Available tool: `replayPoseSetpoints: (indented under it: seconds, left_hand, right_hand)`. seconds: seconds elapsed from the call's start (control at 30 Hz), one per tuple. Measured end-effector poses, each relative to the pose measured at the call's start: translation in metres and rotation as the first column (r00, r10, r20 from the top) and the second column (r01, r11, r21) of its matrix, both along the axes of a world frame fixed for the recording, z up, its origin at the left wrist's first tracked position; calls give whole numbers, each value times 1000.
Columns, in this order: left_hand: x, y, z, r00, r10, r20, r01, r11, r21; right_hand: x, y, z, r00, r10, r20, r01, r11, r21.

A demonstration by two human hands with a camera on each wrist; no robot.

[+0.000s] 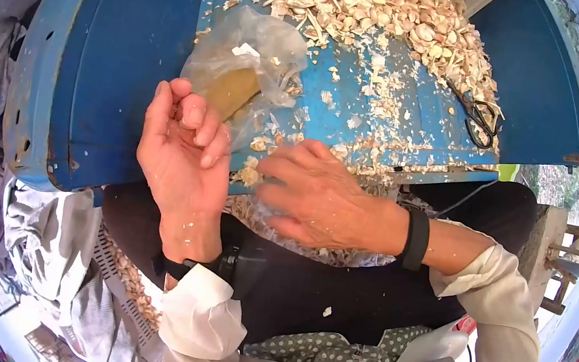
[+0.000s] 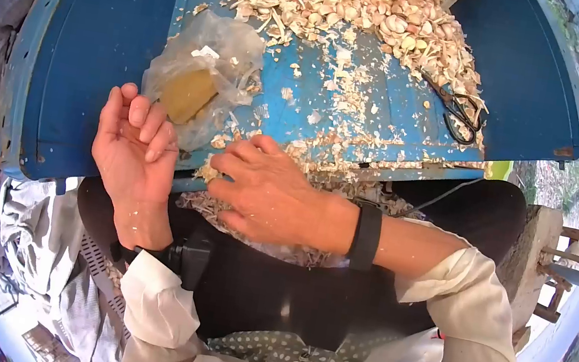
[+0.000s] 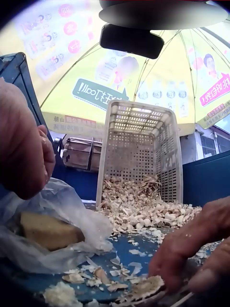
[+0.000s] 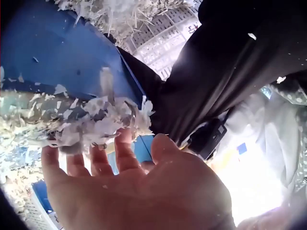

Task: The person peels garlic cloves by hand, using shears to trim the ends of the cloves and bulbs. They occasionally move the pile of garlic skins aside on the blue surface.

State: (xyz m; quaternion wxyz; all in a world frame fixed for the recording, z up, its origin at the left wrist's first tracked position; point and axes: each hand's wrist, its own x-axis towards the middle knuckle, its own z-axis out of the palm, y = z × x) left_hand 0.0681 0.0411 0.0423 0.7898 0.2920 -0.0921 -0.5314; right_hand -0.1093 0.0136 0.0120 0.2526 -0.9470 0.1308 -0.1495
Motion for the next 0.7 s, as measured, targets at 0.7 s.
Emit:
replayPoseSetpoints:
  seconds: [0.7]
  left_hand:
    - [-37, -12, -23, 990, -118, 78, 93, 960, 266]
  right_hand:
    - [-79, -66, -40, 963, -264, -64, 267, 963, 42]
